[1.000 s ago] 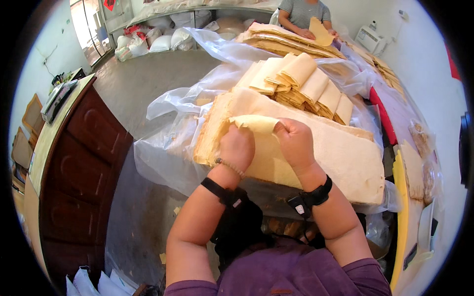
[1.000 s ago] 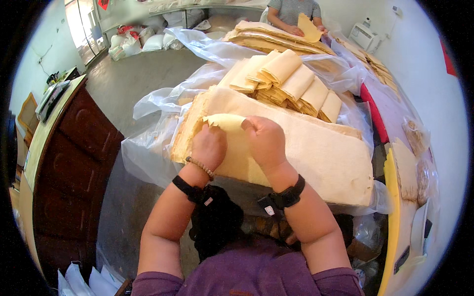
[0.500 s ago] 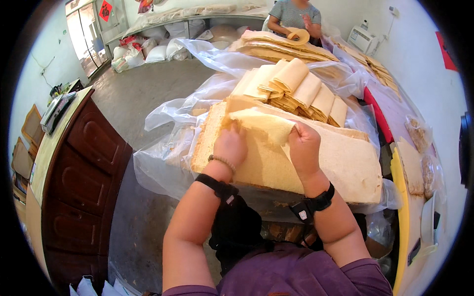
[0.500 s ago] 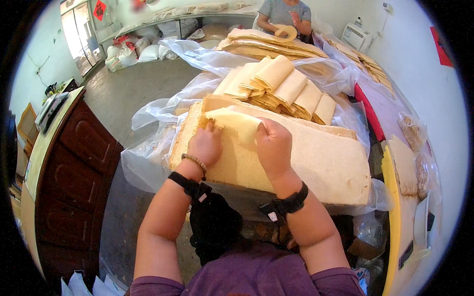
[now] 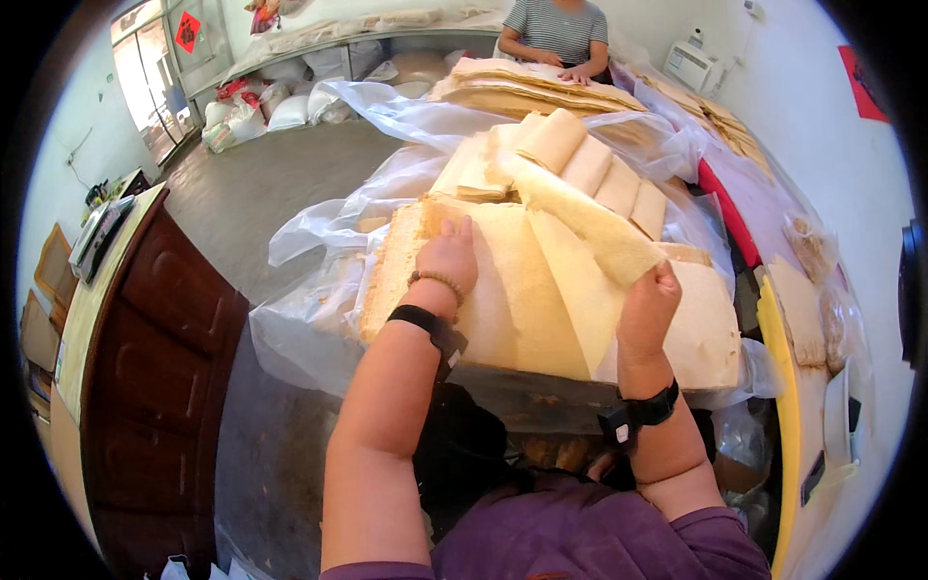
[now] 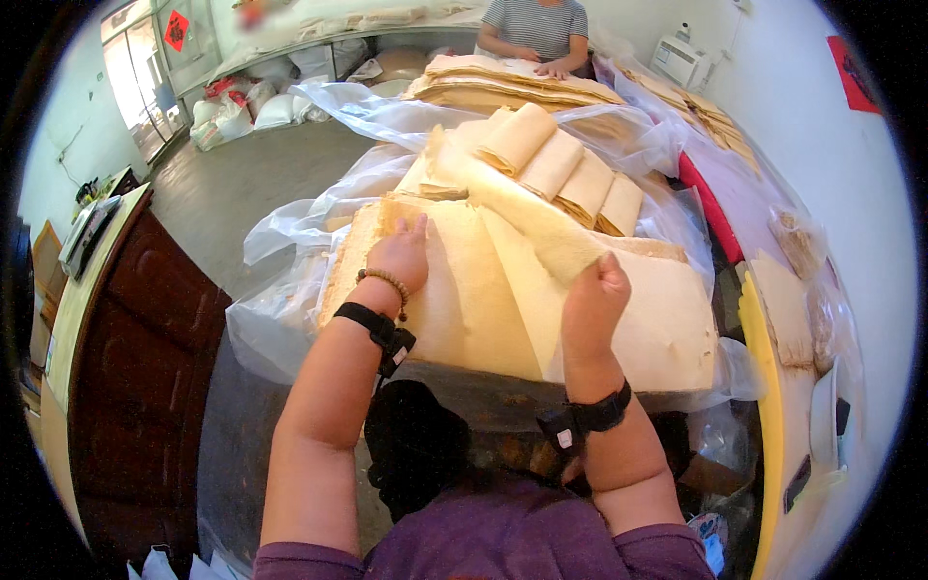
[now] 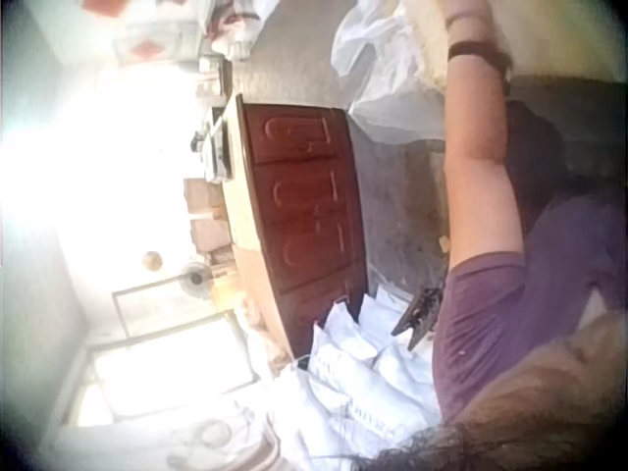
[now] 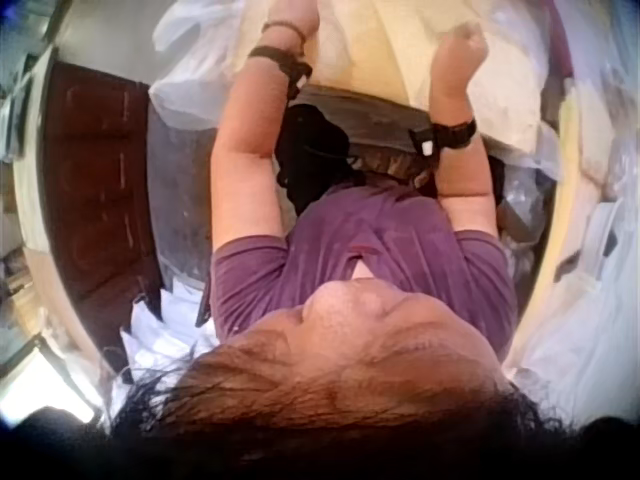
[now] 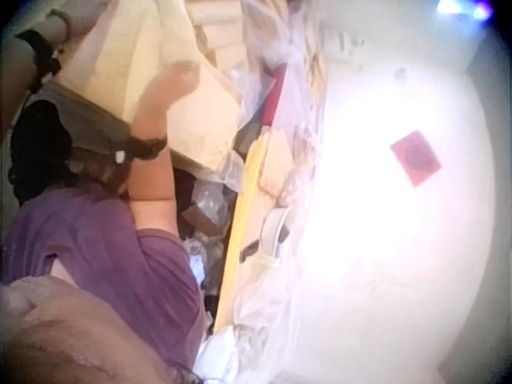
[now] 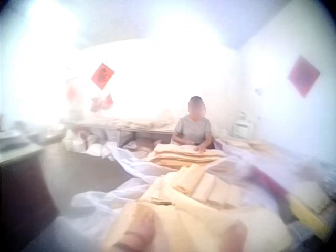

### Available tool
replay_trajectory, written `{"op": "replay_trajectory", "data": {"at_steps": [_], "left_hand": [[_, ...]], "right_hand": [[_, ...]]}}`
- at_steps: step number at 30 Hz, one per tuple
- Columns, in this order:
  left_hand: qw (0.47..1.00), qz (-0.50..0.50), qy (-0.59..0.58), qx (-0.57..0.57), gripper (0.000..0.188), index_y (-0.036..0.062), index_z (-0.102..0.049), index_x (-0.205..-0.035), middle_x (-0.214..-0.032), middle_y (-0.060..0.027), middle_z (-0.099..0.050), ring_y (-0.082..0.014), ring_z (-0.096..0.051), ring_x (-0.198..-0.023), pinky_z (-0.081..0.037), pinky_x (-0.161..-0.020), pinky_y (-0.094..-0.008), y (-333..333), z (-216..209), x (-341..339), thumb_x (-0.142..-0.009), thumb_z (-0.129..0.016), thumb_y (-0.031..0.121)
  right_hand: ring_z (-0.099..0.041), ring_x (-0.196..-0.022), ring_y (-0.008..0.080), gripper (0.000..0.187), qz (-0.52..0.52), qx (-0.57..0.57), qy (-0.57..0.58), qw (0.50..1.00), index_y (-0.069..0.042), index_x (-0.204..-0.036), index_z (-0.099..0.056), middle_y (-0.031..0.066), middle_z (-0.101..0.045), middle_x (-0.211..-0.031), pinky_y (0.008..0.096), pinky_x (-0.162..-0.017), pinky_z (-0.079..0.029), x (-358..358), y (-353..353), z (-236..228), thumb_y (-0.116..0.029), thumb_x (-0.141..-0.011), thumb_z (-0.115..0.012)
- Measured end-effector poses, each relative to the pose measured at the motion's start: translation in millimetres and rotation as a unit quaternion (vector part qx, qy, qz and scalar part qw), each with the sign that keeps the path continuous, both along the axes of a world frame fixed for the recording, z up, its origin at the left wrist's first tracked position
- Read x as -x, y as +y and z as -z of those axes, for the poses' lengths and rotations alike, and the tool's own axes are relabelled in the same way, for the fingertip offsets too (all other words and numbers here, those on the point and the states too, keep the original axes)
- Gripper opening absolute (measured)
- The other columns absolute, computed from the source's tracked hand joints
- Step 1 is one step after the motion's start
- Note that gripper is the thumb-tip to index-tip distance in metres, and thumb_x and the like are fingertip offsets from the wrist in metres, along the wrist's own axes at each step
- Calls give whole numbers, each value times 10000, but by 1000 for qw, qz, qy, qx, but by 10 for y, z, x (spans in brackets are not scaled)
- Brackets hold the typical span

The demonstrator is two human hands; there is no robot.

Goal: The person peels and folds individual large thin beige sheets from a thick stack by hand.

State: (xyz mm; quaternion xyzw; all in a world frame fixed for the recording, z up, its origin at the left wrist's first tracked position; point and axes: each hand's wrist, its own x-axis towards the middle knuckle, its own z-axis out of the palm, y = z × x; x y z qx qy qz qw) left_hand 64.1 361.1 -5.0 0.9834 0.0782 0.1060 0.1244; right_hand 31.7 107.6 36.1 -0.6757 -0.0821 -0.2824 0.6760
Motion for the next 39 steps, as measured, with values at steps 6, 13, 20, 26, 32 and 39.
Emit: {"op": "replay_trajectory", "data": {"at_steps": [6, 13, 20, 26, 32, 39], "left_hand": [[992, 8, 103, -66, 307, 58, -631, -1224, -1263, -191, -605, -330, -677, -1086, -563, -898, -422, -263, -251, -40, -954, -524, 157], [965, 260, -35, -5, 466, 101, -525, -1415, -1508, -144, -493, -297, -446, -1405, -330, -1173, -454, -840, 157, 60, -1000, -483, 308], [973, 229, -1, -30, 504, 175, -470, -1489, -1602, -85, -378, -267, -292, -1506, -208, -1231, -454, -898, 214, 63, -1005, -448, 315], [973, 225, 4, -44, 514, 162, -476, -1485, -1595, -97, -389, -279, -310, -1496, -220, -1223, -467, -867, 211, 35, -996, -447, 321], [964, 240, -41, -104, 458, 95, -529, -1411, -1538, -137, -452, -306, -380, -1451, -280, -1196, -475, -1436, -49, 24, -984, -512, 257], [902, 408, -85, 111, 439, -14, -556, -1329, -1374, -239, -562, -380, -489, -1344, -411, -1107, -454, -2589, 295, -251, -913, -552, 126]], "right_hand": [[-661, -941, 119, 276, -44, -141, 30, 989, 43, -1139, -667, 72, -719, -1051, 265, -826, -526, -12, -405, 157, -186, -1052, -540], [-664, -1005, 192, 253, 62, 3, -55, 997, 20, -1158, -665, 89, -690, -1162, 291, -870, -524, 206, -978, -177, -169, -1027, -559], [-627, -1141, 222, 391, 45, -266, -150, 951, -4, -1338, -570, 96, -646, -1265, 365, -969, -515, 491, -1968, -541, -253, -1041, -521], [-593, -1226, 242, 430, 56, -313, -176, 931, 4, -1377, -537, 100, -609, -1340, 377, -1047, -488, 615, -2567, -700, -279, -1055, -498], [-613, -1205, 258, 405, 88, -362, -171, 912, 1, -1361, -552, 102, -626, -1330, 382, -1041, -496, 610, -2987, -917, -250, -1046, -511], [-612, -1211, 264, 397, -12, -337, -157, 928, -7, -1349, -559, 118, -632, -1324, 413, -1054, -486, 875, -2636, -824, -264, -1055, -487]]}}
